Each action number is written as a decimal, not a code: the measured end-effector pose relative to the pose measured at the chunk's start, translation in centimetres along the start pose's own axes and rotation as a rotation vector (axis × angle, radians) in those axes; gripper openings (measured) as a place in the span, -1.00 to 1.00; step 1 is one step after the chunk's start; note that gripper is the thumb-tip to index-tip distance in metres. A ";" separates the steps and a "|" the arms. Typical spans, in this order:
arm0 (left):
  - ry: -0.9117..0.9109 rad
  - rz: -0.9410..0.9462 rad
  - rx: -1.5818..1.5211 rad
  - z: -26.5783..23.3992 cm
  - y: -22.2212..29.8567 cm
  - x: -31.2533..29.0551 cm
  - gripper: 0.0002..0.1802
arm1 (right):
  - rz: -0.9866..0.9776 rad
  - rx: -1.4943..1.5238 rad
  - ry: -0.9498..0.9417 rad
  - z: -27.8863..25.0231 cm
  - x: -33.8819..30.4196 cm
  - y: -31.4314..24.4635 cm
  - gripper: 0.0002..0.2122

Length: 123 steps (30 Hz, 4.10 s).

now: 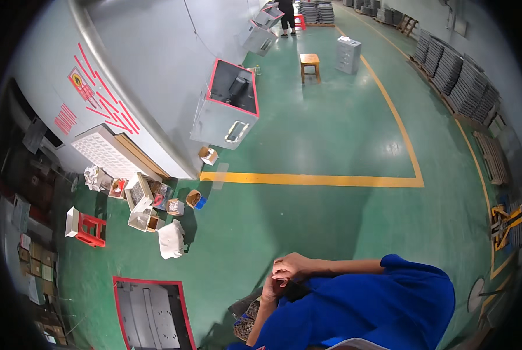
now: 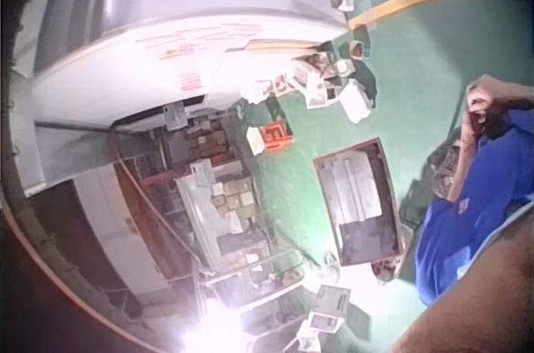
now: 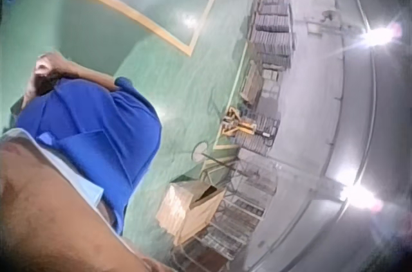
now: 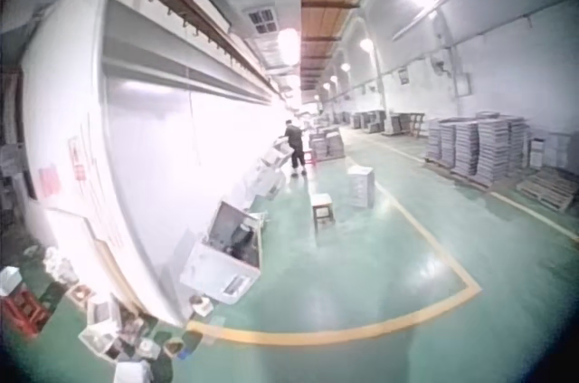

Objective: The recorder is assembling metal cabinets by attaching plastic corners or seals to the edges.

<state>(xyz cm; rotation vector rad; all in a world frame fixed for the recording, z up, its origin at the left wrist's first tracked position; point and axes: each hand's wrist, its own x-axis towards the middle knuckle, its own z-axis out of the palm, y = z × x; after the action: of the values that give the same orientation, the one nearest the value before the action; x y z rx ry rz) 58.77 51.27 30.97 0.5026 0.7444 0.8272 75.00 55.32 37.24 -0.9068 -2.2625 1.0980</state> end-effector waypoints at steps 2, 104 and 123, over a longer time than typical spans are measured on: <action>-0.027 0.046 0.016 -0.6 1.3 0.2 -0.71 | -0.006 0.063 -0.018 0.0 1.7 0.7 -0.78; 0.488 0.385 -0.446 -9.5 16.8 6.1 -0.76 | -0.872 -1.542 -0.950 -23.5 47.9 11.9 -0.93; 0.579 0.338 -0.269 -0.2 14.7 14.7 -0.74 | -1.451 -1.191 -0.432 -21.6 45.7 9.5 -0.97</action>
<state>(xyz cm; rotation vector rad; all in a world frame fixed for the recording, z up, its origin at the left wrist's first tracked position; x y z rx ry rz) 58.37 71.64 34.81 0.1386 1.0726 1.3979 61.56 103.92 47.34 0.8365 -2.7825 -0.8246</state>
